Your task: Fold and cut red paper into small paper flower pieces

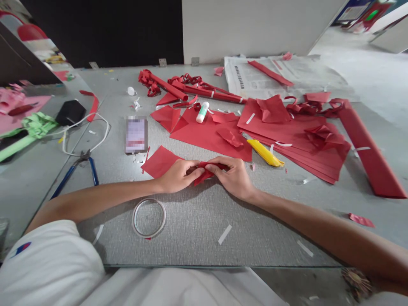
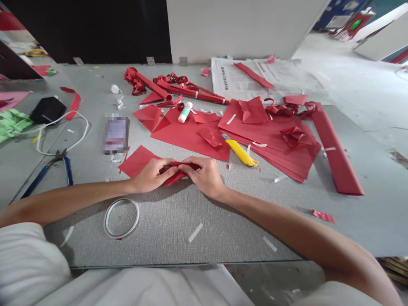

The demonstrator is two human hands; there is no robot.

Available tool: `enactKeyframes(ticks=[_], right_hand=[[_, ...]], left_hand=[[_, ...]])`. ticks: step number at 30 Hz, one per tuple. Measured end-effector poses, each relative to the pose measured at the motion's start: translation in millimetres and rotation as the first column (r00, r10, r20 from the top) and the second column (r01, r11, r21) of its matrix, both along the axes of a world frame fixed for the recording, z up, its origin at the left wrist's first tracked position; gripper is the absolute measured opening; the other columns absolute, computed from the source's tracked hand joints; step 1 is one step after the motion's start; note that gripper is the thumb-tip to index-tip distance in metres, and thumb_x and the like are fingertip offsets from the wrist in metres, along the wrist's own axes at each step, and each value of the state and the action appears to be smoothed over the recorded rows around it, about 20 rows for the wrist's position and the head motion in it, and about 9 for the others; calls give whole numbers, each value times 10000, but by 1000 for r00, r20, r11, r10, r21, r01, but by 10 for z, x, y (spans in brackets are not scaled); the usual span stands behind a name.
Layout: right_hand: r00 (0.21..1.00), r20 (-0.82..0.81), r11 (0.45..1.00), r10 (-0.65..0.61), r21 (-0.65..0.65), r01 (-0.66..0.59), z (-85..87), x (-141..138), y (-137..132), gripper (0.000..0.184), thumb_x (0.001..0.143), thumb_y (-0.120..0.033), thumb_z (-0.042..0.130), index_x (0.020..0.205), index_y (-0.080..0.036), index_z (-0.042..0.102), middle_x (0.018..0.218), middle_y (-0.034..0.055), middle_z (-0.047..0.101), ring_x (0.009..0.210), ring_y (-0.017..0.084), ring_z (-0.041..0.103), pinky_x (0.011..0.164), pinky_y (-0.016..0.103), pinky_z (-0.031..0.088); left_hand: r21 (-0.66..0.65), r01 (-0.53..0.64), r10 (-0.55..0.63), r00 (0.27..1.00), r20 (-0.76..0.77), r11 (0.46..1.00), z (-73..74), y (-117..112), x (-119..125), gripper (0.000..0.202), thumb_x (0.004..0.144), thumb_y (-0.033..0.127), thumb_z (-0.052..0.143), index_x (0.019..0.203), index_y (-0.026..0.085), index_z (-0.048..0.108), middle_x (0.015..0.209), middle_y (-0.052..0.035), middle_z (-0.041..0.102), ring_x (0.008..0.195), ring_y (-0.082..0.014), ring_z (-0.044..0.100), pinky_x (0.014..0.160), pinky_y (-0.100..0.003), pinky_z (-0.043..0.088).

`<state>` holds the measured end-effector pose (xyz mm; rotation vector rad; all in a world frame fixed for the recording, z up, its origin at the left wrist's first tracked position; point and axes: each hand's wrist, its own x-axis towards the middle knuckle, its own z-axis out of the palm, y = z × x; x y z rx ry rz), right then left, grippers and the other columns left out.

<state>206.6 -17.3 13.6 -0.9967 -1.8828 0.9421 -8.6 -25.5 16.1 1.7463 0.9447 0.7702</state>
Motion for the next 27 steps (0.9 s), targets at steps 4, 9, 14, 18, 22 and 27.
enactKeyframes(ticks=[4,9,14,18,22,27], right_hand=[[1000,-20,1000,-2,-27,1,-20,-12,12,284,1026,-442,689,902,-245,851,874,55,845,789,230,781,749,374,638],[995,91,997,51,48,-55,114,23,31,211,1006,-349,693,905,-241,843,877,52,835,764,204,743,720,344,599],[969,170,973,181,111,-201,244,67,64,240,1005,-262,646,833,-220,808,797,41,798,687,167,678,664,318,537],[975,166,986,148,51,-159,227,84,106,256,996,-265,625,796,-222,780,776,39,783,672,172,657,648,324,529],[985,119,992,124,7,-126,181,104,181,244,975,-323,650,782,-228,766,729,26,751,639,168,621,621,324,509],[983,85,984,161,-89,-153,177,153,287,274,952,-419,685,769,-223,740,706,16,728,628,156,622,588,308,499]], left_hand=[[-21,43,-43,999,-33,999,15,7,-6,258,1048,355,574,952,169,725,661,19,639,502,-108,531,511,-224,409],[119,25,-8,990,-138,993,-2,15,-11,292,1051,302,579,826,178,716,666,14,653,592,-125,566,597,-236,425],[96,125,-104,975,-196,988,7,18,-4,296,1023,331,607,764,199,666,625,37,617,571,-117,514,602,-238,400],[11,136,-132,979,-157,991,58,40,-10,326,989,345,647,698,202,613,629,23,648,576,-117,534,582,-230,395],[-132,151,-162,983,-80,980,66,63,-30,278,989,339,630,751,196,620,700,-1,711,502,-90,515,526,-220,398],[-167,102,-110,993,-40,981,15,65,-43,216,980,356,658,849,184,675,679,10,680,497,-88,526,499,-211,413]])
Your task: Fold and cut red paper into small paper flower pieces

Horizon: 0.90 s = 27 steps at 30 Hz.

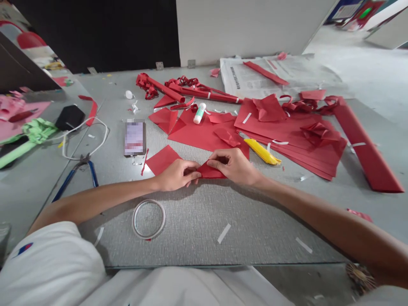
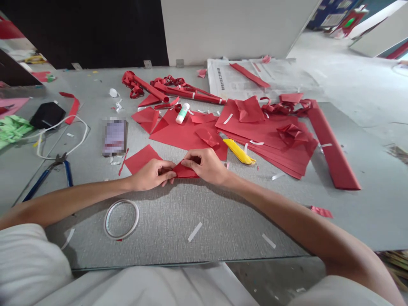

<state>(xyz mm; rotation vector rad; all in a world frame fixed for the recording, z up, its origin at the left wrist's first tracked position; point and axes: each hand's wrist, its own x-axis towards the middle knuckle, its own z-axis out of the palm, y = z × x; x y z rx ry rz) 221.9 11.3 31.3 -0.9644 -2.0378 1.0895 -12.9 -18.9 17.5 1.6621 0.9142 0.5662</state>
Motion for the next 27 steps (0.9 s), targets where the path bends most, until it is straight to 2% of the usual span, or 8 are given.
enactKeyframes(ticks=[4,7,11,14,16,19,22,27], right_hand=[[983,26,959,182,-224,-171,110,86,41,224,915,-419,717,805,-226,690,565,-62,628,464,106,557,480,258,433],[963,55,927,266,-287,-240,203,107,15,128,903,-337,703,843,-226,680,521,-85,606,423,88,542,438,229,384],[987,3,940,163,-306,-154,227,24,-94,237,932,-381,705,774,-237,602,514,-54,644,405,86,529,409,222,379],[994,-107,949,31,-310,-63,177,-59,-194,292,953,-465,698,807,-241,582,580,-20,696,452,118,605,435,245,465],[994,-106,975,-23,-222,-2,134,-95,-249,254,953,-431,695,814,-234,613,653,6,734,536,144,670,493,271,538],[995,-34,995,-89,44,90,71,-113,-300,75,924,-286,713,900,-221,741,856,45,814,702,177,740,635,317,630],[997,-27,961,-66,266,71,4,-95,-315,198,987,-224,660,1095,-244,824,1037,60,849,854,207,792,756,358,682],[1000,-10,851,22,524,-13,-127,1,-274,253,1093,-252,593,1157,-286,835,1128,64,848,1031,229,818,888,405,716]], left_hand=[[8,-61,60,996,61,998,-33,-15,2,219,982,377,681,1028,166,718,698,9,683,548,-107,595,523,-214,462],[6,-128,126,983,134,992,-47,-30,7,320,991,456,721,1127,169,680,710,8,705,539,-110,621,530,-217,489],[2,-219,215,956,198,976,-35,-62,10,516,972,617,752,1209,178,618,701,9,731,531,-120,654,509,-204,493],[-8,-160,160,975,157,987,-6,-109,27,510,982,671,706,997,163,661,651,-16,731,483,-109,618,465,-194,466],[-39,-85,89,989,115,996,16,-142,48,546,1027,671,624,806,172,634,617,-36,720,440,-97,585,431,-192,444],[-96,-9,24,987,158,995,47,-163,79,551,1043,657,597,749,192,590,594,-19,693,423,-95,596,400,-183,441],[-132,59,-26,972,235,989,61,-147,89,508,1041,624,635,782,187,604,654,-29,718,497,-114,678,416,-177,478],[-243,161,-90,955,281,957,33,-98,58,503,1058,645,618,891,171,649,793,-95,790,648,-173,785,485,-213,558]])
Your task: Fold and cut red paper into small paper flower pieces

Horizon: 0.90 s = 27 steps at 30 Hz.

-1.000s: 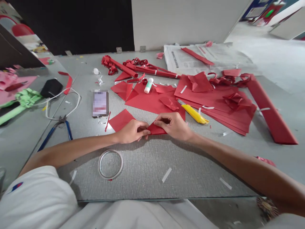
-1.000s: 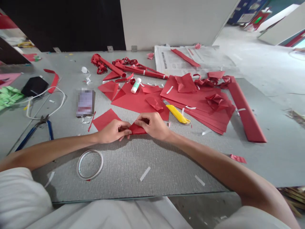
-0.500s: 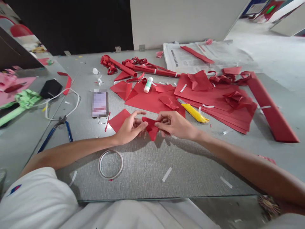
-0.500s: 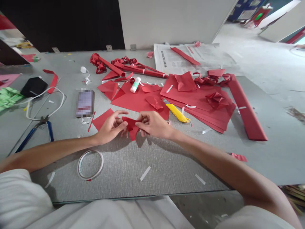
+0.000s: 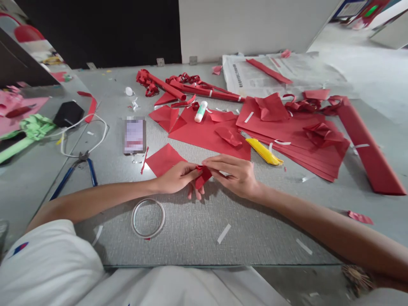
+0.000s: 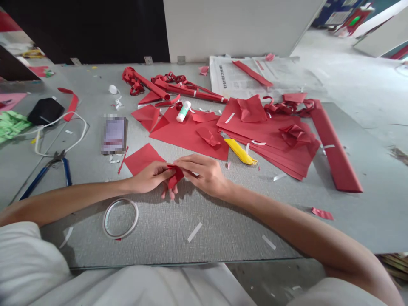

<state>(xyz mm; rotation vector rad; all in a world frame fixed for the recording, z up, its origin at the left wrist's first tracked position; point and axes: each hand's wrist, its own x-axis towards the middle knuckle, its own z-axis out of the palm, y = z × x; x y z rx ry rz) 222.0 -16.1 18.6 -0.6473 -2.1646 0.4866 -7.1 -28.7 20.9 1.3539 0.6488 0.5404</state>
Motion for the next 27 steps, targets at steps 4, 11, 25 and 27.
enactKeyframes(ticks=[4,11,25,27], right_hand=[[990,122,987,72,137,-89,-65,80,46,260,1114,-235,579,1191,-304,818,1149,71,842,1025,207,819,854,357,716],[969,245,927,40,353,-127,-72,139,87,317,1129,-170,521,1240,-286,794,1145,74,836,1009,189,806,792,308,698],[937,339,860,83,451,-239,54,140,83,287,1104,-60,494,1274,-152,706,1194,129,808,1037,212,777,801,332,671],[932,354,852,72,464,-242,54,145,89,290,1109,-64,474,1249,-152,712,1188,128,807,1034,212,780,806,333,677]], left_hand=[[-74,44,-38,996,75,996,-25,50,-20,508,1025,662,678,978,156,686,871,-118,810,726,-200,813,561,-246,606],[-201,92,-73,992,100,975,-40,140,-50,408,1001,534,786,1058,138,702,976,-142,809,815,-216,817,682,-295,626],[-243,140,-91,975,202,960,-94,197,-67,303,1028,416,748,990,121,688,963,-139,788,773,-185,779,646,-266,557],[-275,144,-82,971,226,951,-89,201,-62,310,1028,423,729,985,118,693,936,-141,788,766,-201,784,628,-273,560]])
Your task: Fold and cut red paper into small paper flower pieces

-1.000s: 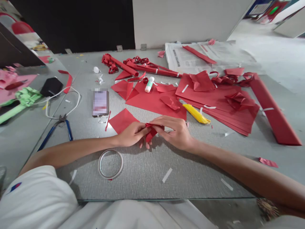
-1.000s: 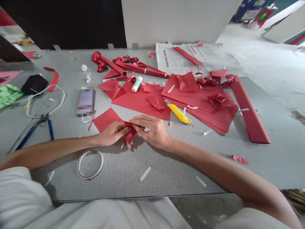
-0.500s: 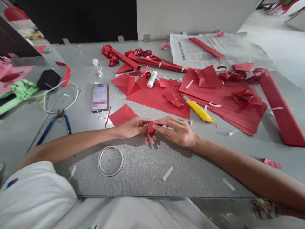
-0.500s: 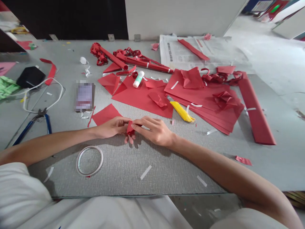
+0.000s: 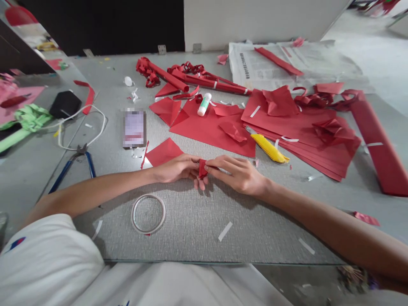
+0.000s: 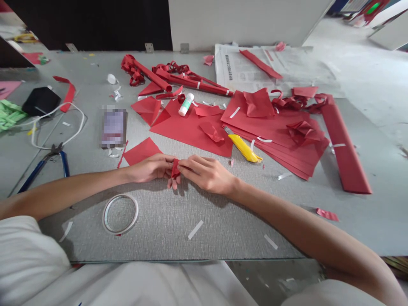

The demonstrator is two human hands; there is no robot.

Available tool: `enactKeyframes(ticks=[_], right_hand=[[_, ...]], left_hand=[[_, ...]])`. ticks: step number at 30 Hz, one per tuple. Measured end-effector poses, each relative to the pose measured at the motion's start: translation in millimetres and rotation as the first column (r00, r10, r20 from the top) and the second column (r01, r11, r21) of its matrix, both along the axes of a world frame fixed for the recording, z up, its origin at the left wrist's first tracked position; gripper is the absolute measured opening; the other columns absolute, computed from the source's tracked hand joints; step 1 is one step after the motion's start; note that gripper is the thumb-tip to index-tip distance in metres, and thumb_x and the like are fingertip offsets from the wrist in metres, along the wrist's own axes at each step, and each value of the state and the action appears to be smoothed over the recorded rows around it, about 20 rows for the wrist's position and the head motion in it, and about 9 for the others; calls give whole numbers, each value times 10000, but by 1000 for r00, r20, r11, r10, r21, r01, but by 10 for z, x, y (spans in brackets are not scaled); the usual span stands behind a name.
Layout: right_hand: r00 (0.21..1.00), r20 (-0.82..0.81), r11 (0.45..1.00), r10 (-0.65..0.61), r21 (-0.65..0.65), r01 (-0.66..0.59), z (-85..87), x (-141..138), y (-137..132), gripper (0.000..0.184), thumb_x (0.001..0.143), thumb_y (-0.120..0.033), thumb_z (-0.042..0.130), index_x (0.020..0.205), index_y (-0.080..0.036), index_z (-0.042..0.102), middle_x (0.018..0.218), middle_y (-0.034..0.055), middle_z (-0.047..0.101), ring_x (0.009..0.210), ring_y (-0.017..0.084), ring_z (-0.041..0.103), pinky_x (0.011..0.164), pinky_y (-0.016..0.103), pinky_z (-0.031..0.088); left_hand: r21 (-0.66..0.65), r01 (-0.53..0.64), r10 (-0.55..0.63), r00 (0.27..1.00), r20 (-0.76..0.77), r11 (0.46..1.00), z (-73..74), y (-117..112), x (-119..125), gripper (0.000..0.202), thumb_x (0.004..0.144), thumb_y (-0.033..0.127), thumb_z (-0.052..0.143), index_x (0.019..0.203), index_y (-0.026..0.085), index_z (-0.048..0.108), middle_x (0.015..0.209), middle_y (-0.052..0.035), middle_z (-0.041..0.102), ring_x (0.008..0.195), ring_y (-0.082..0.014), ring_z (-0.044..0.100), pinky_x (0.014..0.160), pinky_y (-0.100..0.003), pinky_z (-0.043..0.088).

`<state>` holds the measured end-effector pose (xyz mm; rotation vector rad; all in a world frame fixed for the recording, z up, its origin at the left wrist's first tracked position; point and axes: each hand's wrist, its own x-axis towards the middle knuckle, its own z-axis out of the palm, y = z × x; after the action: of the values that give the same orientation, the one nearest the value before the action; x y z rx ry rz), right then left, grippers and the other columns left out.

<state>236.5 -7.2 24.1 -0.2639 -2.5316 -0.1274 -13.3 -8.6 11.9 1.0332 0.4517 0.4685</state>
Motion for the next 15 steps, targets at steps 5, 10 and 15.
enactKeyframes(ticks=[5,10,15], right_hand=[[999,50,1000,11,20,-12,-41,21,27,332,1096,-65,448,1268,-158,717,1157,125,807,1041,215,784,816,349,691],[976,-137,931,-168,-348,111,-49,-57,-44,331,1087,-226,501,1317,-125,718,1105,139,812,860,189,770,707,318,634],[946,60,565,-320,-789,241,92,-159,-77,405,1072,-402,572,800,-167,759,634,15,672,551,117,529,575,285,442]], left_hand=[[73,-31,36,997,-68,997,45,-35,11,290,1000,389,808,970,130,682,874,-86,781,738,-174,782,677,-274,610],[203,-88,119,982,-149,975,77,-101,35,249,1016,350,783,940,144,665,793,-34,742,648,-119,723,627,-234,597],[301,-71,147,960,-237,951,88,-146,55,254,1030,349,732,885,160,642,774,-16,721,613,-99,687,548,-197,549]])
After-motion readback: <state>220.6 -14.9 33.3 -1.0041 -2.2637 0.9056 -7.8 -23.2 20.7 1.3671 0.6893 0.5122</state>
